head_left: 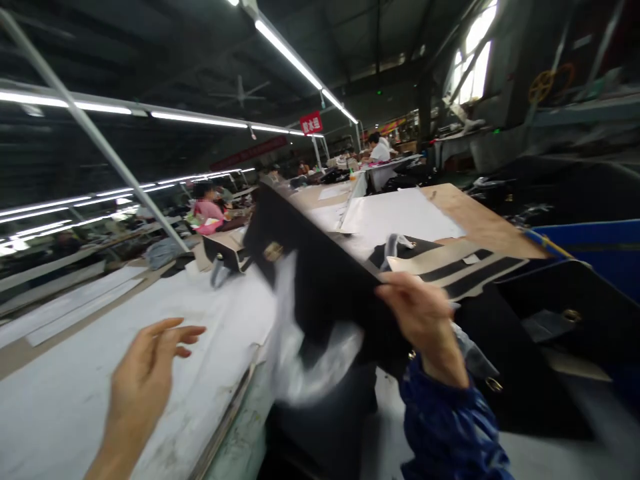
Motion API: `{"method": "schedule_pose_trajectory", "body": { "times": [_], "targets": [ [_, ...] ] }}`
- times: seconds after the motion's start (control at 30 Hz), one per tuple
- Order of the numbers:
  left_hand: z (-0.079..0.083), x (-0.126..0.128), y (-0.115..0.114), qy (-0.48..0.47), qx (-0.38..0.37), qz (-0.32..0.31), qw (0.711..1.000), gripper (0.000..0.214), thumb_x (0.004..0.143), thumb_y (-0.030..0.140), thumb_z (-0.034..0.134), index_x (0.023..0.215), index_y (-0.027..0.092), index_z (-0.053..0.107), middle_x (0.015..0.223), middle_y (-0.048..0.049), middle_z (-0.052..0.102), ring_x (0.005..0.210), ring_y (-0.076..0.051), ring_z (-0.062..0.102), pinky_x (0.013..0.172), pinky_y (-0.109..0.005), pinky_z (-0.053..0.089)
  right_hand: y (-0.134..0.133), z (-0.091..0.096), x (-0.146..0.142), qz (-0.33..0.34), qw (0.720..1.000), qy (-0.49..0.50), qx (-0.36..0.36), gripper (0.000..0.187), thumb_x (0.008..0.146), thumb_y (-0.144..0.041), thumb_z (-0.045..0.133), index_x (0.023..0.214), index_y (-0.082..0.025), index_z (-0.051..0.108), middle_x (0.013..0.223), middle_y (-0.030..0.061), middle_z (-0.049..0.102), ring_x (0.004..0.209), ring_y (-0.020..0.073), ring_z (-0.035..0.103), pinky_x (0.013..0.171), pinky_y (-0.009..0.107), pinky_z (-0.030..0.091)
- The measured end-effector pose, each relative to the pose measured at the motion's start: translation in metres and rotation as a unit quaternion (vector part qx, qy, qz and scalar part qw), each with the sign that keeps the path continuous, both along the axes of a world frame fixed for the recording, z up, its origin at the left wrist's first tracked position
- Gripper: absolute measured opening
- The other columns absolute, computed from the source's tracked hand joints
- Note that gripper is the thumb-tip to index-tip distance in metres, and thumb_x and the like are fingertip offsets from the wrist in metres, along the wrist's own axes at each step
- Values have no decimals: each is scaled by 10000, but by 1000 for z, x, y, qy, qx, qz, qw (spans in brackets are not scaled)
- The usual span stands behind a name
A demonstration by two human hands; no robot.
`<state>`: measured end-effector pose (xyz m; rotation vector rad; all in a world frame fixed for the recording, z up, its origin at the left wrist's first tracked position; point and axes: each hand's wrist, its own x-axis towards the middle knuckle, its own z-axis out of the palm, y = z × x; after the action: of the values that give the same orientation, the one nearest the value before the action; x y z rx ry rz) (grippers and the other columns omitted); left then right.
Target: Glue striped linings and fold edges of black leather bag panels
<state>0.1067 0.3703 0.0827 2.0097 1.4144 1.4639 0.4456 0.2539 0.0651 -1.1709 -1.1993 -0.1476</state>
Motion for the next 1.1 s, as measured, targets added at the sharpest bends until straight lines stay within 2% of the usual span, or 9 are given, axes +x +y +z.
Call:
{"method": "schedule_pose_trajectory", "body": {
  "times": [0.1, 0.17, 0.23, 0.37, 0.5, 0.6, 0.7, 0.9, 1.1],
  "targets": [
    [-21, 11, 15, -22, -128, -42, 991, 416, 831, 549, 550, 983, 163, 567, 842, -95, 738, 758, -214, 644, 637, -319, 523, -10, 0, 40, -24, 989, 86, 114, 656, 935, -708, 184, 1080, -322, 694, 767, 101, 663, 767, 299, 631, 579, 403, 435],
    [-40, 19, 25, -15, -150, -47, 987, 372, 856, 511, 496, 923, 159, 594, 766, -77, 722, 656, -193, 600, 571, -298, 479, -8, -4, 60, -39, 955, 184, 231, 585, 930, -700, 210, 1145, -384, 652, 1001, 98, 691, 947, 334, 640, 638, 433, 468],
    [-60, 27, 33, -8, -149, -38, 988, 307, 863, 450, 485, 833, 172, 613, 667, -35, 673, 583, -171, 537, 558, -290, 427, 6, -14, 67, -24, 935, 262, 236, 483, 934, -665, 305, 1234, -414, 588, 1292, 58, 610, 1100, 348, 605, 750, 468, 493],
    [-92, 36, 41, 2, -141, -15, 990, 308, 886, 409, 447, 679, 211, 559, 551, 20, 560, 568, -164, 515, 620, -291, 393, 75, -35, 39, 12, 992, 111, -64, 535, 973, -577, 313, 1396, -271, 430, 1302, 138, 603, 1094, 308, 626, 854, 495, 516],
    [-101, 34, 42, 14, -141, -15, 990, 323, 902, 422, 436, 654, 226, 503, 554, 40, 530, 580, -158, 522, 625, -277, 360, 181, -43, -24, 57, 968, -39, -241, 353, 947, -466, 540, 1097, -164, 645, 1034, 86, 698, 948, 214, 668, 871, 411, 540],
    [-100, 31, 42, 16, -142, -12, 990, 316, 923, 414, 413, 684, 229, 506, 572, 38, 534, 590, -160, 526, 621, -277, 347, 243, -43, -63, 15, 939, -114, -325, 351, 928, -405, 620, 1180, -162, 614, 1201, 86, 633, 1070, 223, 625, 932, 461, 521],
    [-103, 29, 45, 11, -138, -17, 990, 292, 927, 403, 419, 722, 230, 534, 567, 37, 530, 590, -168, 537, 624, -283, 361, 275, -37, -80, -35, 912, -168, -372, 400, 931, -391, 619, 1264, -174, 573, 1298, 101, 580, 1134, 247, 595, 951, 486, 514],
    [-108, 30, 50, -52, -121, -8, 991, 218, 891, 430, 542, 912, 218, 590, 713, 3, 637, 675, -183, 614, 666, -302, 447, 273, -21, -107, -21, 882, -267, -387, 359, 941, -382, 608, 1232, -171, 590, 1246, 96, 606, 1067, 221, 622, 905, 443, 542],
    [-94, 31, 35, -175, -76, -38, 981, 501, 911, 469, 525, 1327, 204, 440, 1312, -139, 608, 1132, -235, 622, 843, -339, 535, 194, -18, -133, 155, 869, -327, -338, 321, 922, -388, 614, 1141, -161, 678, 1030, 90, 715, 913, 192, 682, 808, 315, 548]
  ]
}}
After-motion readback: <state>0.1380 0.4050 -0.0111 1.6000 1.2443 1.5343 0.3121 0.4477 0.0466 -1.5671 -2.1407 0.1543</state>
